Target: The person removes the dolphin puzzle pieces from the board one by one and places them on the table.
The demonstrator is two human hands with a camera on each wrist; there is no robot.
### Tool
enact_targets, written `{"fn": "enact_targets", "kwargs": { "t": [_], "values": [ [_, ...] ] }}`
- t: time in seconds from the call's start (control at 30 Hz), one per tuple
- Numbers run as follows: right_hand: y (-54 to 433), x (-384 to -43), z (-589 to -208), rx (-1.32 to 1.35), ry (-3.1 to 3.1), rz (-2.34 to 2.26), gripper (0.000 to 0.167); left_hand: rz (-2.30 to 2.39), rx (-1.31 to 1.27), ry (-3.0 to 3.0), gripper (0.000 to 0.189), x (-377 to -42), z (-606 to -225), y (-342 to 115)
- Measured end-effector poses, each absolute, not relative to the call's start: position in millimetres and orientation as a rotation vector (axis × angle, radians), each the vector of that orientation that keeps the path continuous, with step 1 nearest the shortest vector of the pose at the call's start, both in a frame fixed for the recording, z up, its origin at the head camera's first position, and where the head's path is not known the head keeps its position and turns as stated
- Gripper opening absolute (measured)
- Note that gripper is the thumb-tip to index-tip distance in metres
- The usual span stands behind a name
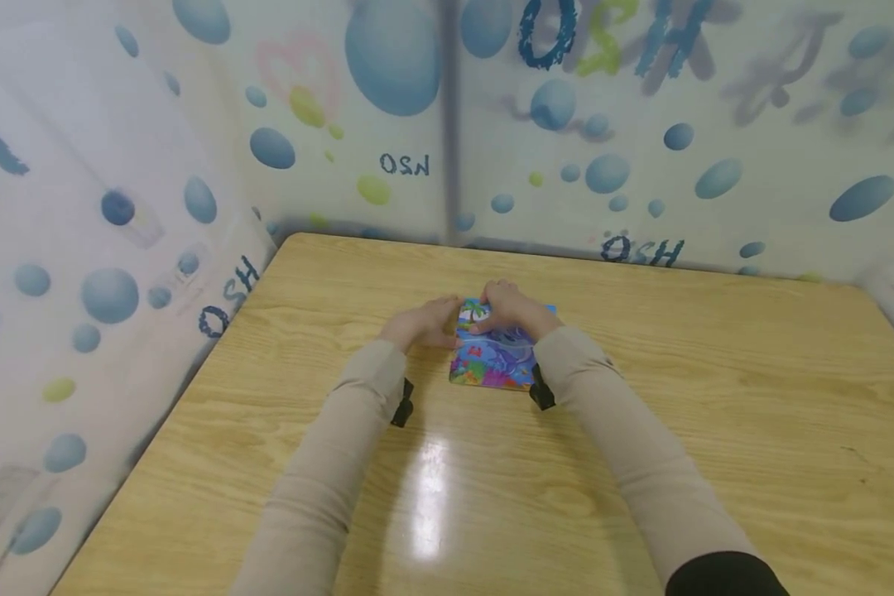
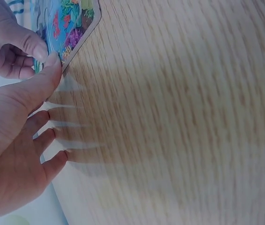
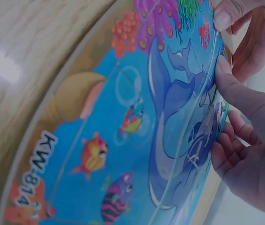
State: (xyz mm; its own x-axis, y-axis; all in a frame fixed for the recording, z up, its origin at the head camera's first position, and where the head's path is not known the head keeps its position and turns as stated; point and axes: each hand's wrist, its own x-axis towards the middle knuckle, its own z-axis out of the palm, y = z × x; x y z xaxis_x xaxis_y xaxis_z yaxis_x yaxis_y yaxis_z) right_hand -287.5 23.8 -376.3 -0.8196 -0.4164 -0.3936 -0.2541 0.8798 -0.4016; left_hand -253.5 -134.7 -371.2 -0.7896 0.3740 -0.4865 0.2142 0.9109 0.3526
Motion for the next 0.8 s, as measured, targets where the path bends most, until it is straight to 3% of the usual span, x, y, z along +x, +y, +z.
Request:
{"fn": "enact_targets", "kwargs": {
  "t": [0.4,0.8],
  "values": [
    [25,-277,-380,-0.509,2.613,-0.681,0.057,0.414,0.401,2.502,0.080,-251,-368,-135],
    [29,-275,-383,-0.453,2.594,-0.927,0.038,0.433,0.399,2.505,0.081,-252,-371,-135]
  ]
}}
